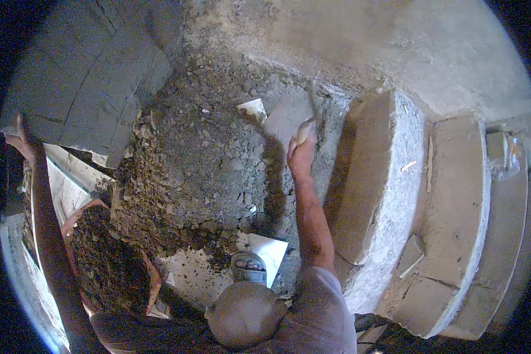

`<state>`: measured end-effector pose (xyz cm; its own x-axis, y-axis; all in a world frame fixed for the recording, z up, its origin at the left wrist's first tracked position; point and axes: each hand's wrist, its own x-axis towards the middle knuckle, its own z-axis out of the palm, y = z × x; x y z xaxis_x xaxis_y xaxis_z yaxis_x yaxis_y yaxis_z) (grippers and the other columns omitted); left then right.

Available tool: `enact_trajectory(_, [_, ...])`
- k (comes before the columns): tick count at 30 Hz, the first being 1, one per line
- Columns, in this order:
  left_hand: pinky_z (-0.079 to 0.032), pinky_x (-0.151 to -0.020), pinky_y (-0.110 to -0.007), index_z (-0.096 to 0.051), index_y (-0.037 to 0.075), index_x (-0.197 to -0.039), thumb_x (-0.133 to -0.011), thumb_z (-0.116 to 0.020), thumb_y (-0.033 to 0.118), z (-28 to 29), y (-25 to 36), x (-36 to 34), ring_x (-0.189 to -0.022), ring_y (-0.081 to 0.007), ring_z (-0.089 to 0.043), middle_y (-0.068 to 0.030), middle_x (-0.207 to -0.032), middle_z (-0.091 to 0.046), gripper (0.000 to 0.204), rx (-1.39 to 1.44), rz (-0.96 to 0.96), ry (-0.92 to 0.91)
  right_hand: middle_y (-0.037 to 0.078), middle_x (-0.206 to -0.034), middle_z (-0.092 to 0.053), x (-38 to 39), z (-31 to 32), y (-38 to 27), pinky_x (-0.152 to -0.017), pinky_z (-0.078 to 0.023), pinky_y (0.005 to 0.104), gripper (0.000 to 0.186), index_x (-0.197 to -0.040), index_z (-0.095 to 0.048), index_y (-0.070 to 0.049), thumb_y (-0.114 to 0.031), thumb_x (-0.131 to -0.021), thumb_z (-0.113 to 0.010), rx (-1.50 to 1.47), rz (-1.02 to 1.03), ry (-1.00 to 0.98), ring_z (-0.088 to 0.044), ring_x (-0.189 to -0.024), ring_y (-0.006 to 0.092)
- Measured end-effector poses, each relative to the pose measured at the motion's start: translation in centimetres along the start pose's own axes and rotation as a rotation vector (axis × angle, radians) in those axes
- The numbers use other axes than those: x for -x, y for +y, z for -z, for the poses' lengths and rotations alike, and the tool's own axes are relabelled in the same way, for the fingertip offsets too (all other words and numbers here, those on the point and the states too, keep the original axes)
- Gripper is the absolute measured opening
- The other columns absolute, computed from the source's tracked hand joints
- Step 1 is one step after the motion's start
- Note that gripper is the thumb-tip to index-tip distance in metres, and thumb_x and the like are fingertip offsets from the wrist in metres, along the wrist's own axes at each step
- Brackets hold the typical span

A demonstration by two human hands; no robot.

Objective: The person scoops mortar into a basin with a trowel, then spreads mortar across the floor and embeds tile fragments into it using the trowel.

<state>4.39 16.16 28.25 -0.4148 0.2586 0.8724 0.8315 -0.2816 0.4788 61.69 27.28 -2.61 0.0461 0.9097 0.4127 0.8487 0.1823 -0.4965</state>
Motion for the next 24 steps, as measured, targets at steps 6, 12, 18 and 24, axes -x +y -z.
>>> enact_trajectory(6, [-0.037, -0.085, -0.035, -0.04, -0.005, -0.115, -0.076, -0.063, 0.026, 0.6, 0.1, 0.3, -0.097, -0.025, -0.047, -0.0168, -0.11, -0.047, 0.055, 0.061, 0.024, 0.027, 0.026, -0.073, -0.054, -0.8, 1.1, -3.0, -0.063, -0.042, 0.0496, 0.031, -0.099, -0.038, 0.0, -0.027, -0.085, -0.046, 0.134, -0.166, -0.481, -0.053, -0.072, 0.0447])
enact_trajectory(12, [-0.034, -0.09, -0.037, -0.032, -0.004, -0.122, -0.076, -0.063, 0.028, 0.0, -0.2, 0.6, -0.102, -0.0266, -0.044, -0.018, -0.114, -0.043, 0.064, 0.077, 0.023, 0.035, 0.028, -0.075, -0.054, -0.1, 1.0, -1.0, -0.06, -0.04, 0.0495, 0.032, -0.092, -0.038, 0.001, -0.029, -0.085, -0.046, 0.042, -0.157, -0.012, -0.051, -0.069, 0.0469])
enact_trajectory(18, [-0.032, -0.092, -0.037, -0.03, -0.004, -0.123, -0.074, -0.065, 0.033, 0.8, -0.2, 0.6, -0.104, -0.0274, -0.042, -0.0192, -0.116, -0.041, 0.071, 0.043, 0.11, 0.093, 0.029, -0.076, -0.055, 1.7, -0.6, 0.4, -0.058, -0.042, 0.0484, 0.028, -0.087, -0.04, 0.001, -0.026, -0.083, -0.047, 0.157, -0.268, -0.475, -0.054, -0.07, 0.0449])
enact_trajectory(24, [-0.036, -0.09, -0.038, -0.019, -0.002, -0.126, -0.076, -0.063, 0.027, 0.4, -0.5, 0.3, -0.106, -0.0254, -0.04, -0.0186, -0.122, -0.034, 0.073, 0.0, 0.106, -0.03, 0.027, -0.069, -0.055, 0.5, -0.5, 5.8, -0.057, -0.042, 0.0502, 0.029, -0.084, -0.04, -0.001, -0.028, -0.08, -0.051, 0.185, -0.118, -0.565, -0.054, -0.068, 0.0458])
